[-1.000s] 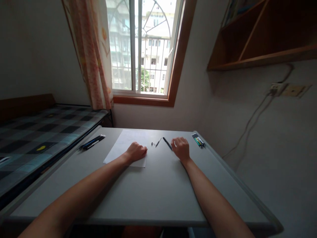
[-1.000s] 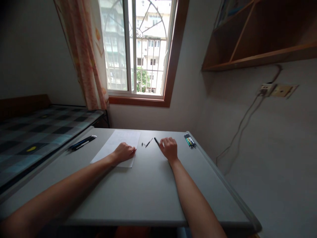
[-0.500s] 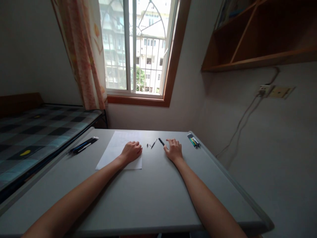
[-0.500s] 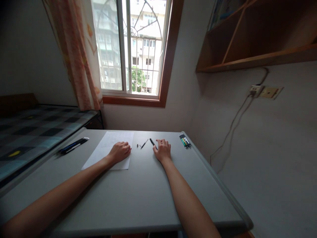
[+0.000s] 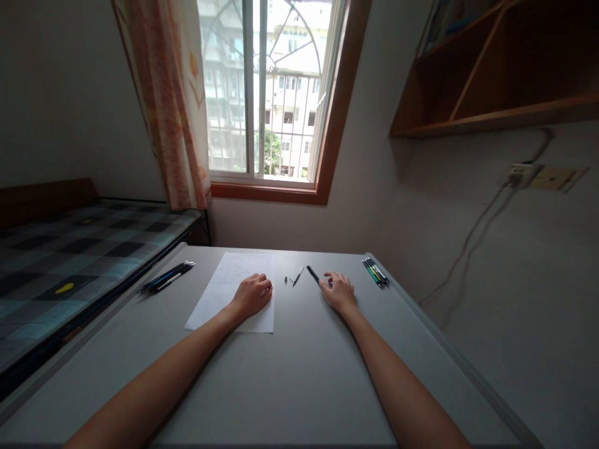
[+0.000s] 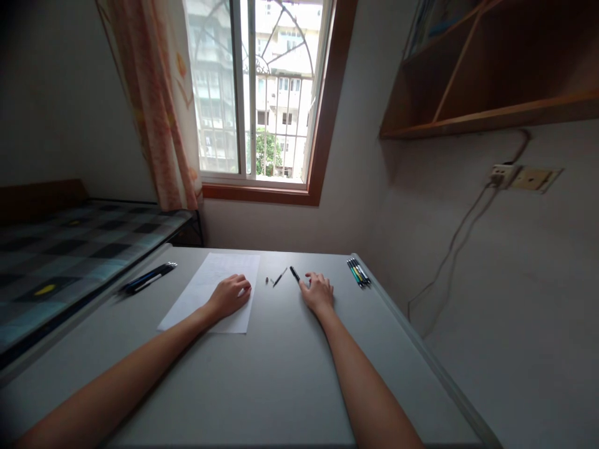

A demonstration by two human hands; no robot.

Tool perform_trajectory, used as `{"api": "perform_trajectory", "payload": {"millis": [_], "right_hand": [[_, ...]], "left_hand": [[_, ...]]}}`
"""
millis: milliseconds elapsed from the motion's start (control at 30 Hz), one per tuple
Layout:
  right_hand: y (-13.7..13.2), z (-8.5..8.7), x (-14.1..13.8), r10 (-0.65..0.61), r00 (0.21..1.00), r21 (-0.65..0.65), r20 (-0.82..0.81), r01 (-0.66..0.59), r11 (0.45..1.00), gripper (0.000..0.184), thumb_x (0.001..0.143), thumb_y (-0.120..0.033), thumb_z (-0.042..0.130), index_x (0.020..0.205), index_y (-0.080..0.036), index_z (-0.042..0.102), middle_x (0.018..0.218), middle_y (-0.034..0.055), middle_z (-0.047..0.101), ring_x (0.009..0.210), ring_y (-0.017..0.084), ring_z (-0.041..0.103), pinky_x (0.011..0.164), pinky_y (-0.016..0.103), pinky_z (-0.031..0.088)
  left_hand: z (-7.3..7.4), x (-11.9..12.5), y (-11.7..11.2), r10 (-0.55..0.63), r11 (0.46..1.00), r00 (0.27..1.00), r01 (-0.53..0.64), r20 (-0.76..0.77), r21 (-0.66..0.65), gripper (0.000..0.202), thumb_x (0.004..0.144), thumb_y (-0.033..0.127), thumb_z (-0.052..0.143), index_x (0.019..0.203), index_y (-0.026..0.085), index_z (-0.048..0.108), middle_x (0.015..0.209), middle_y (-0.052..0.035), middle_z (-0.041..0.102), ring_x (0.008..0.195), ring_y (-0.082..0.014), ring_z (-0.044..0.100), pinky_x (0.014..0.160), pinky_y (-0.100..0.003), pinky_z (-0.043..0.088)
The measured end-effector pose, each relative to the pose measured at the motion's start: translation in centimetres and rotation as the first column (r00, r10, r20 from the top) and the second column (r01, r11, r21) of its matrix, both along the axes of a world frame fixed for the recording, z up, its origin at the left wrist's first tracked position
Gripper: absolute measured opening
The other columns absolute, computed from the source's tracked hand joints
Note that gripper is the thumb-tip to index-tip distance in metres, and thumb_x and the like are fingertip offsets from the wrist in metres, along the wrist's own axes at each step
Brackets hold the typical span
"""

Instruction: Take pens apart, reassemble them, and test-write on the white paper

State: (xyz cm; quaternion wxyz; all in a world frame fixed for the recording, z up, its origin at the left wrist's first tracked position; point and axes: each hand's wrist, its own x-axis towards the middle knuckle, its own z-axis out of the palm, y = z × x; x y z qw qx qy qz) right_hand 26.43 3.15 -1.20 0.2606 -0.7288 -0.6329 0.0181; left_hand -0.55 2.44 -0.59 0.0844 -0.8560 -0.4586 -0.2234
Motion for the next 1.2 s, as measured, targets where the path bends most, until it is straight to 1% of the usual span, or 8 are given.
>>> {"api": "perform_trajectory", "payload": {"millis": [100,200,367,567,733,933,1100,1200], "right_hand": [[-0.04,0.22,-0.05,0.016,1.000,-0.012,0.024,-0.016,1.000,0.033,0.079,-0.043,0.046,0.103,-0.023,0.057,0.097,0.0066,0.058,0.093,0.022,0.048,0.077,0.032,0.032],[-0.05,0.20,0.00,0.033,0.999,0.009,0.041,-0.033,0.999,0.033,0.080,-0.044,0.045,0.101,-0.023,0.058,0.095,0.0070,0.058,0.091,0.022,0.049,0.075,0.032,0.032],[-0.05,0.17,0.00,0.037,0.998,0.021,0.058,-0.038,0.999,0.031,0.080,-0.043,0.047,0.099,-0.022,0.059,0.093,0.0073,0.059,0.089,0.022,0.049,0.073,0.031,0.032],[-0.30,0.48,-0.24,0.033,0.997,0.017,0.067,-0.034,0.999,0.028,0.079,-0.043,0.047,0.091,-0.021,0.059,0.091,0.0068,0.058,0.087,0.022,0.049,0.072,0.031,0.032],[-0.51,0.63,-0.41,0.026,0.997,0.019,0.071,-0.027,0.999,0.029,0.075,-0.040,0.050,0.097,-0.022,0.056,0.092,0.0065,0.058,0.088,0.022,0.049,0.072,0.031,0.032],[-0.56,0.61,-0.46,0.013,0.997,-0.026,0.077,-0.011,1.000,0.034,0.074,-0.042,0.050,0.101,-0.022,0.054,0.096,0.0080,0.057,0.090,0.023,0.050,0.074,0.033,0.032],[-0.85,0.69,-0.46,0.033,0.999,-0.070,0.035,-0.031,0.997,0.035,0.074,-0.042,0.050,0.103,-0.021,0.052,0.092,0.0066,0.059,0.087,0.022,0.053,0.074,0.032,0.032],[-0.97,0.78,-0.52,0.036,0.999,-0.076,0.022,-0.035,0.997,0.034,0.074,-0.041,0.050,0.102,-0.021,0.052,0.091,0.0062,0.060,0.086,0.021,0.054,0.074,0.032,0.032]], "left_hand": [[0.03,0.05,0.00,-0.011,1.000,1.000,0.011,0.021,0.000,0.022,0.083,0.024,0.042,0.070,0.019,0.059,0.077,-0.0044,0.057,0.074,-0.0150,0.050,0.069,-0.027,0.039],[0.01,0.14,0.10,-0.028,1.000,0.999,0.028,0.028,0.006,0.020,0.082,0.023,0.043,0.071,0.019,0.059,0.076,-0.0044,0.057,0.074,-0.0152,0.050,0.069,-0.027,0.039],[-0.12,0.20,0.25,-0.011,1.000,0.999,0.011,0.040,0.003,0.018,0.081,0.022,0.044,0.072,0.019,0.059,0.076,-0.0042,0.057,0.074,-0.0152,0.051,0.069,-0.028,0.040],[-0.13,0.18,0.28,-0.012,1.000,0.999,0.012,0.034,-0.004,0.016,0.081,0.021,0.044,0.073,0.019,0.058,0.078,-0.0041,0.056,0.074,-0.0152,0.051,0.070,-0.027,0.040],[-0.16,0.18,0.30,-0.013,1.000,0.999,0.013,0.043,-0.006,0.015,0.081,0.021,0.045,0.075,0.019,0.058,0.078,-0.0043,0.056,0.075,-0.0148,0.051,0.070,-0.027,0.040],[0.12,0.03,-0.03,-0.027,1.000,0.999,0.027,0.044,-0.009,0.017,0.081,0.020,0.044,0.074,0.019,0.059,0.079,-0.0043,0.057,0.075,-0.0147,0.051,0.070,-0.027,0.040],[0.37,-0.10,-0.45,-0.058,0.998,0.998,0.058,0.003,0.006,0.019,0.082,0.021,0.043,0.072,0.019,0.059,0.077,-0.0045,0.057,0.074,-0.0151,0.051,0.070,-0.027,0.040],[0.30,-0.15,-0.50,-0.059,0.998,0.998,0.059,0.012,0.007,0.019,0.081,0.021,0.043,0.073,0.019,0.059,0.077,-0.0044,0.057,0.074,-0.0150,0.051,0.070,-0.027,0.040]]}}
